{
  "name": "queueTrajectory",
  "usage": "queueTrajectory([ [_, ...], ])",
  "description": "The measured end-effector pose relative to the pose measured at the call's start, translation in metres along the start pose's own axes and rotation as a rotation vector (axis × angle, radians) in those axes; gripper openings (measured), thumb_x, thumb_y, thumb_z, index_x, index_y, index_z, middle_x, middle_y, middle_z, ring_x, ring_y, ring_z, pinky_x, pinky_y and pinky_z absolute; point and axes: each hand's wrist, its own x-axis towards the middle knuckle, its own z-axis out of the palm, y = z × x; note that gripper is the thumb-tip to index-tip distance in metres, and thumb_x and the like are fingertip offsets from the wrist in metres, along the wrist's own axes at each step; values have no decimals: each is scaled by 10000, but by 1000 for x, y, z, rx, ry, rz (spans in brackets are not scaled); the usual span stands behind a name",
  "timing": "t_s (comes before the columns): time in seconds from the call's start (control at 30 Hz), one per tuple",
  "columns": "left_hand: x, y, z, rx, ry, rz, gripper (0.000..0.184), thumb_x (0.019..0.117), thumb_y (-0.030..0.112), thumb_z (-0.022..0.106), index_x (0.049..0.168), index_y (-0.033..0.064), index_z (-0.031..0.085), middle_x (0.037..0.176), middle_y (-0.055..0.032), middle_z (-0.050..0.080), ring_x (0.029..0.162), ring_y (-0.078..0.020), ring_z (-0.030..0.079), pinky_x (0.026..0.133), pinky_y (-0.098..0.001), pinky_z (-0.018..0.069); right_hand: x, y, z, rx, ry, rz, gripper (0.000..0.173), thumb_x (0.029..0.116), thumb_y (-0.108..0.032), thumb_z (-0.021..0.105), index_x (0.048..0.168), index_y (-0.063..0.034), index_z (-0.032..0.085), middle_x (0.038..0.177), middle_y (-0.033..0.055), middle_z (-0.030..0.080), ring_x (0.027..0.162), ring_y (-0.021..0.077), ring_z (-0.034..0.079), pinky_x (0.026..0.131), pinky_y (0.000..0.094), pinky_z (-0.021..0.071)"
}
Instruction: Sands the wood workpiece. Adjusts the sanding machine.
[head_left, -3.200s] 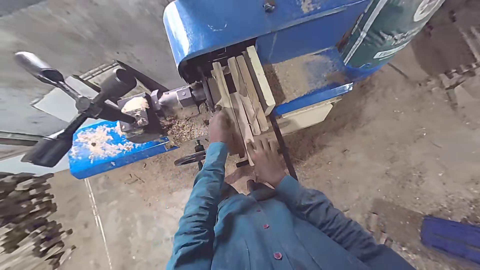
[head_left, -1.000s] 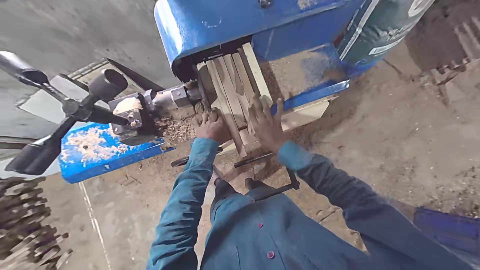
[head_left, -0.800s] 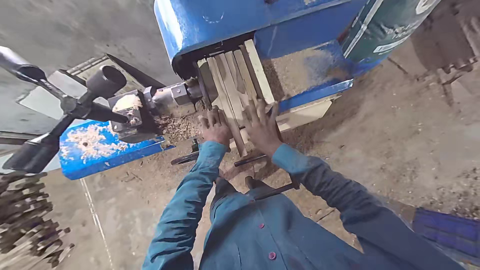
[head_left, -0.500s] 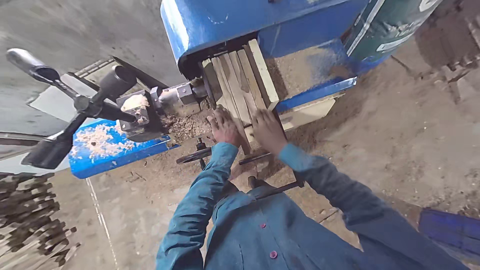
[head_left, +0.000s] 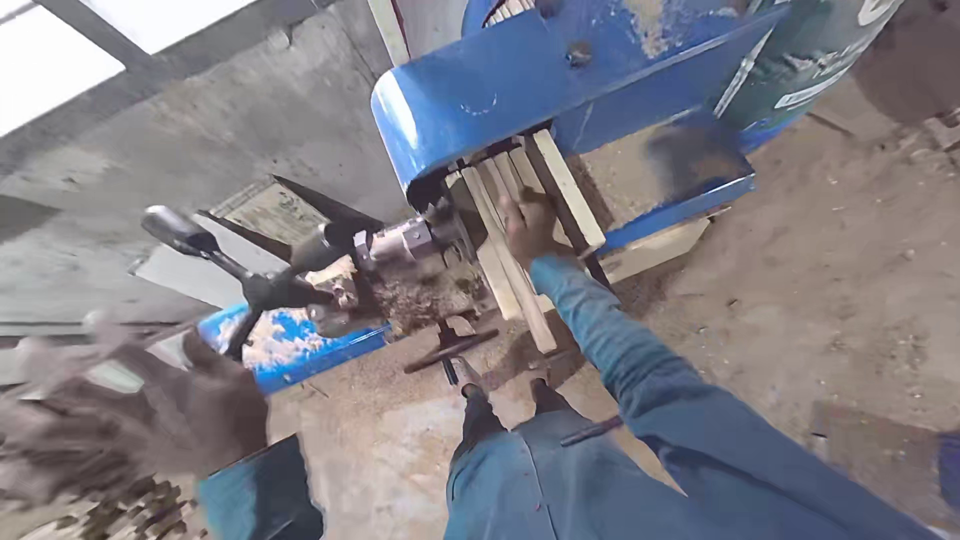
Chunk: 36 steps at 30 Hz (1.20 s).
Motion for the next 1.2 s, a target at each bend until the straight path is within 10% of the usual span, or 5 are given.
queueTrajectory([
  [0.3,243,119,35,-215,-653,244,702,1026,326,582,1620,161,246,1502,-373,406,1337,-584,450,1006,-768,387,6,8,20,23,25,-180,484,1045,-230,450,582,-89,468,518,-13,414,475,112,428,522,355,400],
  [0.53,17,96,-28,-349,-430,1234,556,1014,314,534,1555,396,437,1670,-23,330,1554,-371,229,1171,-780,142,-1,14,27,20,28,-138,450,1028,-262,451,632,-67,536,535,1,452,500,132,466,555,396,435],
  [0.77,93,-35,-2,-373,-387,538,767,1052,605,136,1630,122,281,1617,-209,370,1483,-400,370,1151,-600,359,1,25,37,98,36,-187,475,1034,-243,461,579,-117,412,498,-23,365,446,110,377,490,339,354],
  [1.03,78,-37,-8,-559,182,394,602,1073,458,408,1421,-19,524,1391,-262,578,1316,-347,547,1089,-493,440,-2,7,25,-4,-31,-81,502,1045,-380,459,715,-16,563,588,51,476,548,172,486,588,435,448],
  [1.2,37,-24,-1,-1219,255,-306,524,1064,276,430,1409,-110,350,1297,-164,564,1159,-170,625,990,-345,546,15,-89,32,-92,-185,-862,810,942,-756,391,848,3,655,791,172,651,753,279,652,689,439,555],
])
